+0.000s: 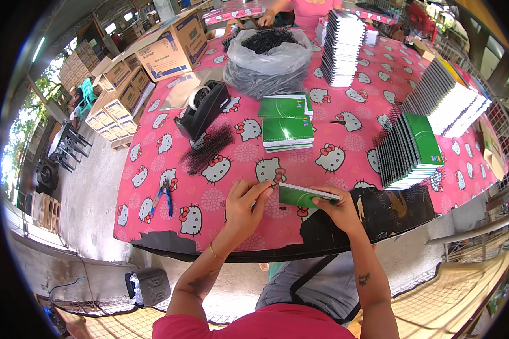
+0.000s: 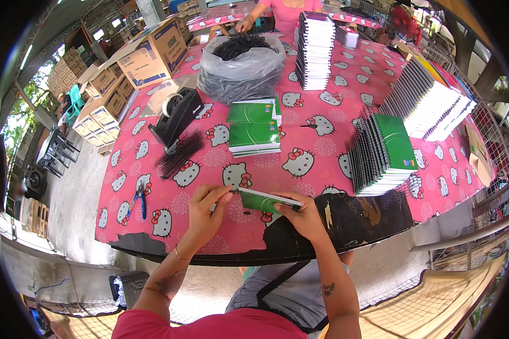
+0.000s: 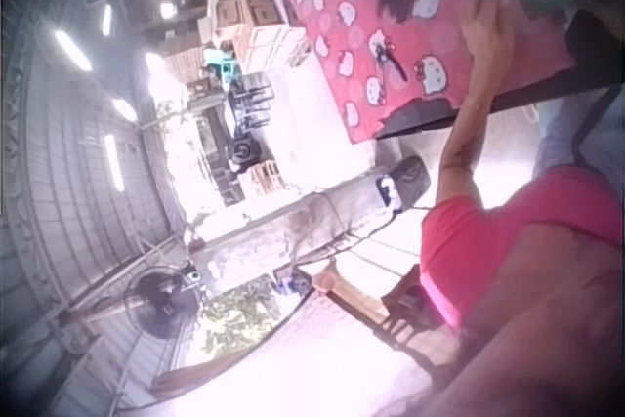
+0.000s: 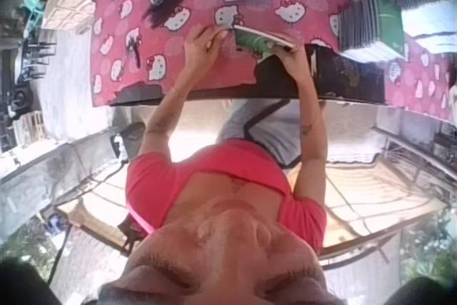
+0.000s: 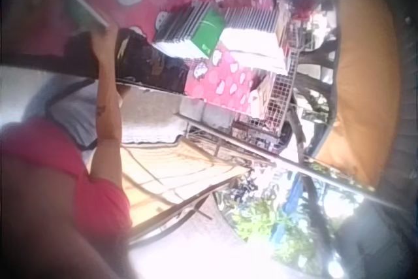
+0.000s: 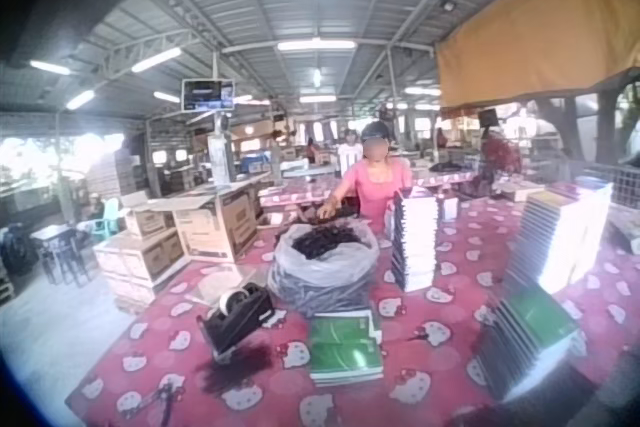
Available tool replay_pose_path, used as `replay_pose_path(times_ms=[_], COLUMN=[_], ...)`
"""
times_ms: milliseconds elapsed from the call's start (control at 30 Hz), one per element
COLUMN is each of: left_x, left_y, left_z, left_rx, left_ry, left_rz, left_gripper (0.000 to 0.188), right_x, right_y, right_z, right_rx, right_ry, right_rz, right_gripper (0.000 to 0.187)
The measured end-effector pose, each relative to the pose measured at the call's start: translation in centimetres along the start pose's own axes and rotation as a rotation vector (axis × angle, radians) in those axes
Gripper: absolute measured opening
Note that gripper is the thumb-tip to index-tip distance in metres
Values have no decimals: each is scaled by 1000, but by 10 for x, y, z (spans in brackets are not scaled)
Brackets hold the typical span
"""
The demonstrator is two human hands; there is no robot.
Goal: The person applies small adhesive strips to the edges of notebooks by hand, taking one notebook from a stack and placing it onto another stack.
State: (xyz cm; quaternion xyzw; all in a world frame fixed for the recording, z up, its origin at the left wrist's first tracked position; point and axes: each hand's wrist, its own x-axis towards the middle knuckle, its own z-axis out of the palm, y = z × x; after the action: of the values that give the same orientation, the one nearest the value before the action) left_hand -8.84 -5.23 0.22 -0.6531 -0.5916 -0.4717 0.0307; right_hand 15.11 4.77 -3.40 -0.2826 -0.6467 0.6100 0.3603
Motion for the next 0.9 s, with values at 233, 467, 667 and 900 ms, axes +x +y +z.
replay_pose_path(times_ms=[233, 467, 667, 900], left_x=[18, 44, 42, -5], left_y=[-2, 1, -14, 22], left_z=[-12, -13, 4, 28], left_rx=[-171, -134, 10, 457], left_ry=[-242, -471, -486, -358], left_rz=[-89, 74, 175, 235], left_gripper=[25, 26, 36, 84], right_x=[-1, -7, -9, -10], right_y=[2, -5, -22, -26], right_z=[-1, -3, 8, 32], right_rx=[8, -15, 44, 64], right_ry=[-30, -19, 7, 238], right_rz=[4, -16, -17, -71], right_gripper=[24, 23, 27, 27])
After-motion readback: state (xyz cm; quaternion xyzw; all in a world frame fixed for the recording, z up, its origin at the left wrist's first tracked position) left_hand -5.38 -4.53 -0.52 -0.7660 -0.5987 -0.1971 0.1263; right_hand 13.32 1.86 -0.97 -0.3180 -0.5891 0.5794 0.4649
